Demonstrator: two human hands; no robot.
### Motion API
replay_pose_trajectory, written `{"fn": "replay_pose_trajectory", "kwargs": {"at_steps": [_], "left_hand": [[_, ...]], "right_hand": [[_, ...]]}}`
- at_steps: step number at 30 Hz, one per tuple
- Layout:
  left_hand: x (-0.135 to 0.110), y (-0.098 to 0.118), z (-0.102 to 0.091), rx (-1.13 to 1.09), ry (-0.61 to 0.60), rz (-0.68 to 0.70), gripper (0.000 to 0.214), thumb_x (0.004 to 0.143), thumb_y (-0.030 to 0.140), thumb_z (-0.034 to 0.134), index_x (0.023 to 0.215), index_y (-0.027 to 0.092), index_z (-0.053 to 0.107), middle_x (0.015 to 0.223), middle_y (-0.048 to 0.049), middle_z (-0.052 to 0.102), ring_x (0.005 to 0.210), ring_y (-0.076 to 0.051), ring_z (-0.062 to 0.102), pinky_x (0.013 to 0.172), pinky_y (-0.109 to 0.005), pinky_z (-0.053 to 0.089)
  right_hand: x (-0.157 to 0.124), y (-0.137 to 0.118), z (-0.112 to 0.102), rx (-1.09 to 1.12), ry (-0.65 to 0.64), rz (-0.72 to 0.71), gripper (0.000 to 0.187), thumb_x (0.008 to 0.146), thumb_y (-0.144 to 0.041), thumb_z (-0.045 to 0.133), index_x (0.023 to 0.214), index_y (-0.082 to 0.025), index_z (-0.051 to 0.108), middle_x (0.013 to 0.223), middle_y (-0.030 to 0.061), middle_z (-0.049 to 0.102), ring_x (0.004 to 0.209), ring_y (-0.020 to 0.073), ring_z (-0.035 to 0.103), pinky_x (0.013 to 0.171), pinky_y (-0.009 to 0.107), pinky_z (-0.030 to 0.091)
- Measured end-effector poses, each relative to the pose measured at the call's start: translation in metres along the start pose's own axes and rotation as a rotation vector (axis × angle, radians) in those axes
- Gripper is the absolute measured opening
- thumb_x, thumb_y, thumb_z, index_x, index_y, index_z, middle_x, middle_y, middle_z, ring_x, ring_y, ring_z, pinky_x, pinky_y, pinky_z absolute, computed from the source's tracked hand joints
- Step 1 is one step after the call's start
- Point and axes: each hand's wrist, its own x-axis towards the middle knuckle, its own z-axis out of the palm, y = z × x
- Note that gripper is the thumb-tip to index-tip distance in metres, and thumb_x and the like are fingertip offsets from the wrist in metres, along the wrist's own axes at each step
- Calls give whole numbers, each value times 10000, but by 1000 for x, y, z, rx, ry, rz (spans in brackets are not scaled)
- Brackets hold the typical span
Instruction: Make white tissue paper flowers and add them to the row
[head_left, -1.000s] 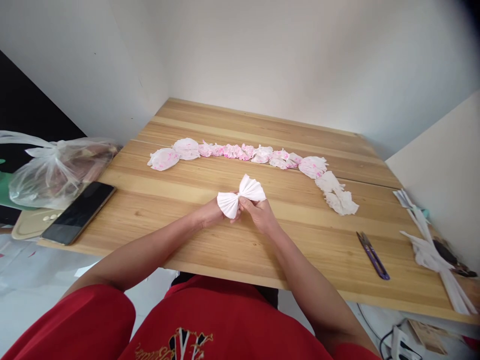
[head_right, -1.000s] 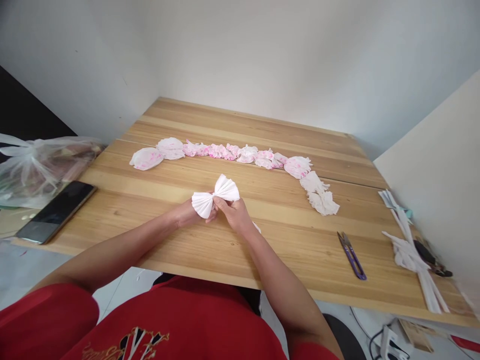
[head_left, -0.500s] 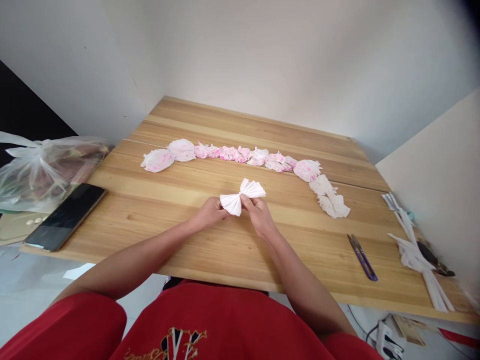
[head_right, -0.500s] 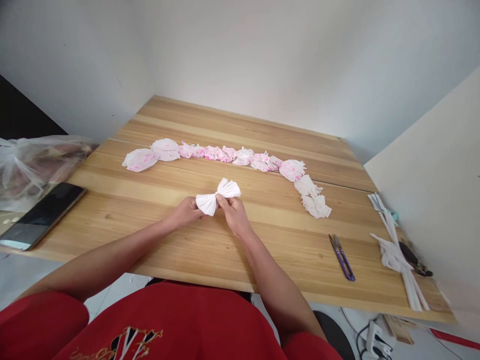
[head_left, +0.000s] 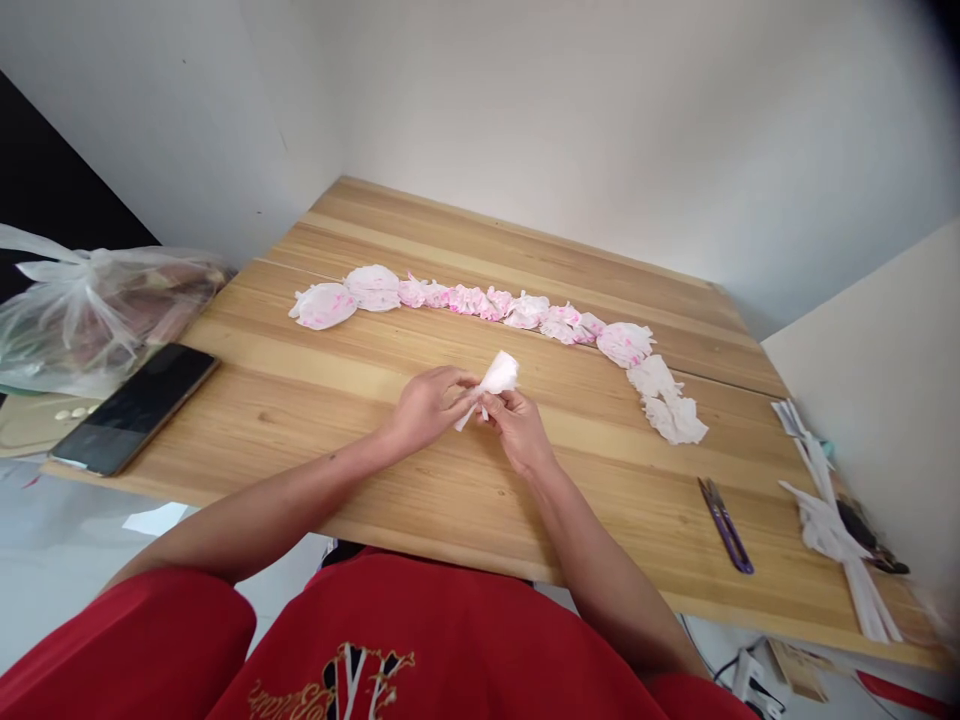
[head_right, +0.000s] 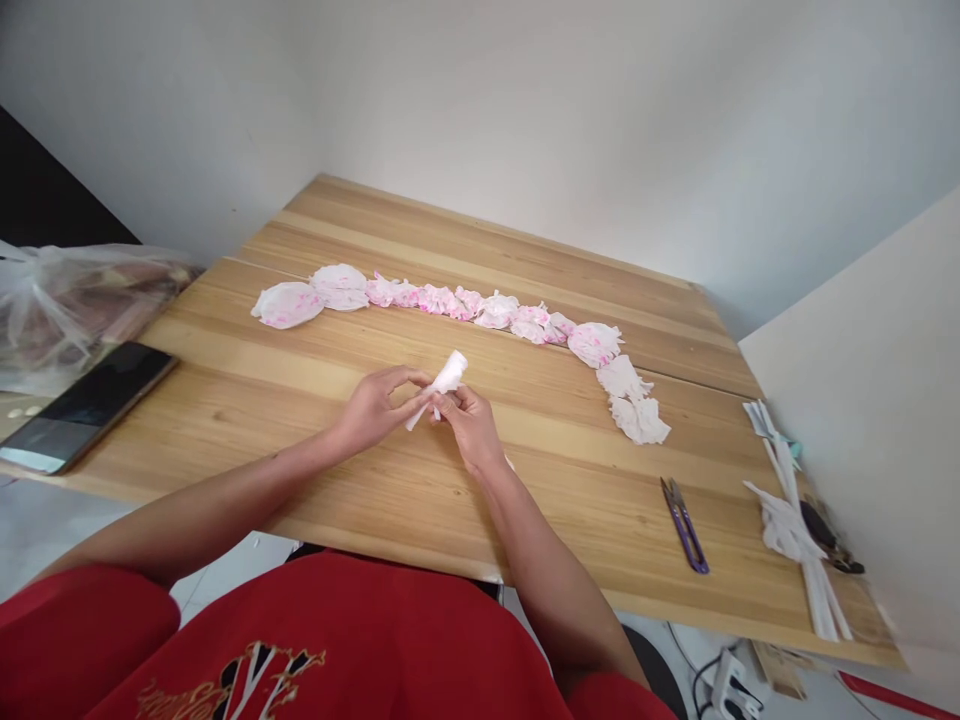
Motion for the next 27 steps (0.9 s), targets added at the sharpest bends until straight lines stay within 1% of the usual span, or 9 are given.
{"fn": "replay_pose_trajectory", "kwargs": {"at_steps": [3,7,10,13,15,19,21,24,27], "left_hand": [[-1,-2,4,-39,0,-27,190,831,242,608,1001,189,674,940,-35,729,881,-174,676,804,-268,491],[-1,-5,4,-93,-17,-50,233,812,184,592,1037,192,653,904,-17,731,838,-152,679,769,-236,491],[-1,-5,3,-113,-47,-77,256,819,186,565,1071,179,613,900,-26,723,812,-148,671,738,-235,483],[0,-4,2,-162,-89,-100,239,827,195,545,1063,169,571,838,-23,706,757,-137,649,703,-234,463],[2,-5,1,-243,-113,-133,225,817,199,548,1039,167,537,798,-16,686,723,-130,630,669,-229,447],[5,-6,-1,-540,-192,-298,281,769,249,587,1006,177,454,732,15,633,559,-101,554,517,-205,388],[7,-7,-3,-666,-224,-372,325,740,266,610,1000,184,433,702,36,612,494,-86,512,473,-196,357],[8,-8,-5,-772,-229,-432,369,702,256,641,999,187,433,657,60,584,471,-79,492,456,-187,344],[8,-10,-5,-853,-226,-471,400,682,245,666,1004,188,436,650,63,573,474,-75,490,448,-178,341]], "right_hand": [[-1,0,2,33,-20,5,322,673,-442,772,870,-210,667,717,-20,641,611,107,527,619,249,446],[-1,-1,0,60,-63,21,320,679,-411,778,900,-212,661,722,-20,638,631,108,533,619,241,449],[-1,-3,-2,25,-107,25,318,681,-391,778,915,-201,675,749,-13,638,656,107,542,649,243,464],[-1,-7,-4,-103,-107,-6,315,688,-403,762,915,-196,692,757,-7,652,682,117,560,682,253,475],[-1,-9,-5,-214,-93,-52,297,707,-419,735,896,-192,701,744,-2,661,690,129,570,687,260,474],[-4,-12,-5,-418,-69,-183,235,786,-416,657,822,-190,710,712,7,665,682,150,582,668,268,454],[-5,-12,-7,-526,-68,-246,225,830,-402,615,815,-200,715,721,10,671,679,159,592,670,276,448],[-5,-10,-10,-659,-72,-311,231,864,-388,580,794,-218,720,727,10,685,668,168,606,668,285,439],[-5,-8,-12,-707,-77,-333,251,871,-390,574,753,-221,719,709,14,689,647,172,608,648,285,427]]}}
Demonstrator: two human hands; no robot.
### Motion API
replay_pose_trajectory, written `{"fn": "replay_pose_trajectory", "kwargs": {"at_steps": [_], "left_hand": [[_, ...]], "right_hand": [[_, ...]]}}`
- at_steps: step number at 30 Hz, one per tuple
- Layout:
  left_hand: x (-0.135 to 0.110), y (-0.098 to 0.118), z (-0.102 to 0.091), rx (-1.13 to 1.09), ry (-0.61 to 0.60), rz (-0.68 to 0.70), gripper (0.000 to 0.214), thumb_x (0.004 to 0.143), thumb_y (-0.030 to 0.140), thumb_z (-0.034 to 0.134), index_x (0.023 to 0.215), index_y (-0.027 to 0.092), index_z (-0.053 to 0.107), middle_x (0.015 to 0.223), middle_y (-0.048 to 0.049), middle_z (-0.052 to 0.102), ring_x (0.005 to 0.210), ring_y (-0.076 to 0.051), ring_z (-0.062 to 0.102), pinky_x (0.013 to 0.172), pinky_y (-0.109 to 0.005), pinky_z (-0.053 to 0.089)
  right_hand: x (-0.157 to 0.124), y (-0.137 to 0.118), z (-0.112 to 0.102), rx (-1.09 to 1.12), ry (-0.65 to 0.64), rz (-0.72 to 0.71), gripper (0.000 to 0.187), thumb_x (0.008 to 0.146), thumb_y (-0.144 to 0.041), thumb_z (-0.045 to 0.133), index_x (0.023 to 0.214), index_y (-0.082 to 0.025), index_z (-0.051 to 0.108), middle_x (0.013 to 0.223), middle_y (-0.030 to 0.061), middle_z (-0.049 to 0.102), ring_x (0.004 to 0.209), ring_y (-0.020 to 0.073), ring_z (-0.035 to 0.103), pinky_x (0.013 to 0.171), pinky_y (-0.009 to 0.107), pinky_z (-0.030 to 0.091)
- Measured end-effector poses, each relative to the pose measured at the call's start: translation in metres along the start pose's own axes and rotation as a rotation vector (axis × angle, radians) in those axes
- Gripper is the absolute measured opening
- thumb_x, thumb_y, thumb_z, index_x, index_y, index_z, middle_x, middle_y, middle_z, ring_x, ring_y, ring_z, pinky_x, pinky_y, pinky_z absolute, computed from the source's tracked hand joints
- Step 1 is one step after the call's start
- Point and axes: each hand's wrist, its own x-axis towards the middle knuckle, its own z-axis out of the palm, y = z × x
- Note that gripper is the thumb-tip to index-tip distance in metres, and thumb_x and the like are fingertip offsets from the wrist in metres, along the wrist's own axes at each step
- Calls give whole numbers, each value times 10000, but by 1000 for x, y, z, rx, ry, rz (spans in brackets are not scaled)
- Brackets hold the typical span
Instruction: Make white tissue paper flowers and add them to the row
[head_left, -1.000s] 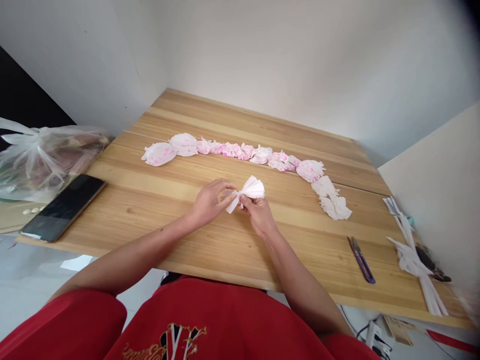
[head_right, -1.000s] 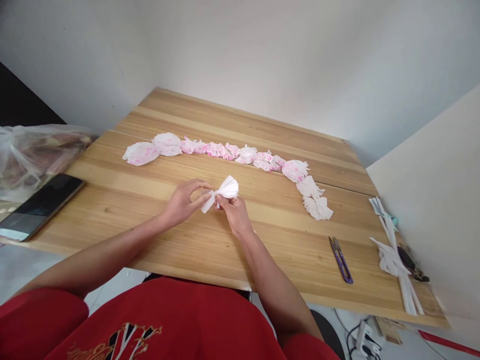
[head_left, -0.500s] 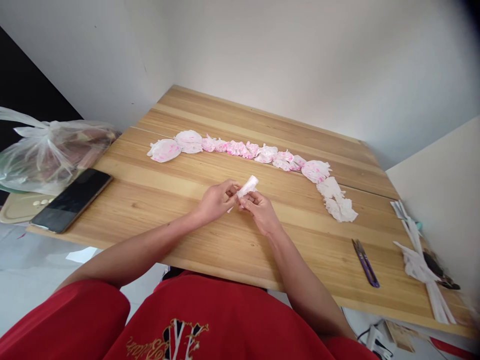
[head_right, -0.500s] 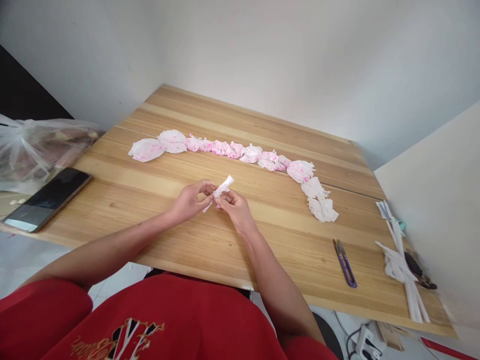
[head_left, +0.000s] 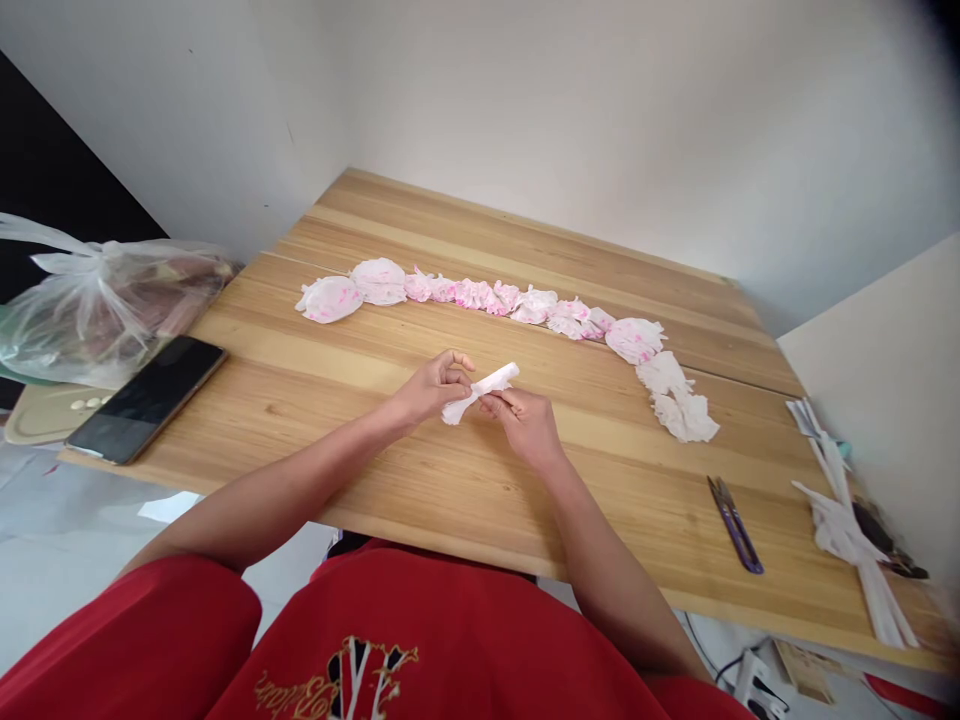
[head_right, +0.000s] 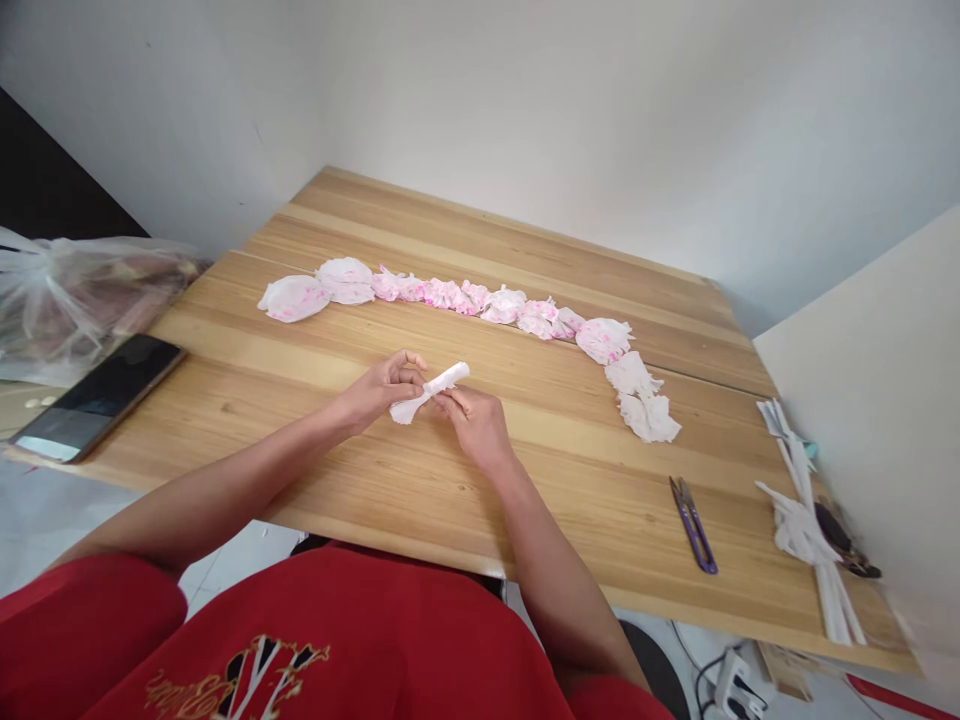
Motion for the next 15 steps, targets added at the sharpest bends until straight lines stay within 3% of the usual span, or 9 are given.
{"fn": "replay_pose_trajectory", "kwargs": {"at_steps": [5,8,12,15], "left_hand": [[0,2,-2,-74,-38,-38,422,684,270,691,1010,178,439,661,36,590,474,-76,499,451,-178,328],[-2,4,-3,-42,-46,11,363,760,304,649,1051,178,473,713,21,609,575,-93,550,541,-199,401],[-2,3,0,132,21,107,313,846,369,558,1082,163,559,845,-26,650,812,-142,609,791,-278,469],[-4,1,8,366,-47,181,302,860,386,538,1034,153,616,1038,-87,654,999,-197,593,895,-308,438]], "right_hand": [[0,-4,-3,56,22,4,222,844,-390,604,736,-228,711,697,15,696,647,182,617,636,289,428],[2,-7,-5,167,61,61,218,815,-399,632,706,-220,694,672,10,681,619,168,600,618,285,431],[4,-5,0,496,58,103,218,765,-410,676,680,-210,657,625,-9,626,584,143,555,615,286,443],[3,-3,7,696,45,133,239,714,-403,723,634,-206,614,616,-13,591,581,132,515,620,290,443]]}}
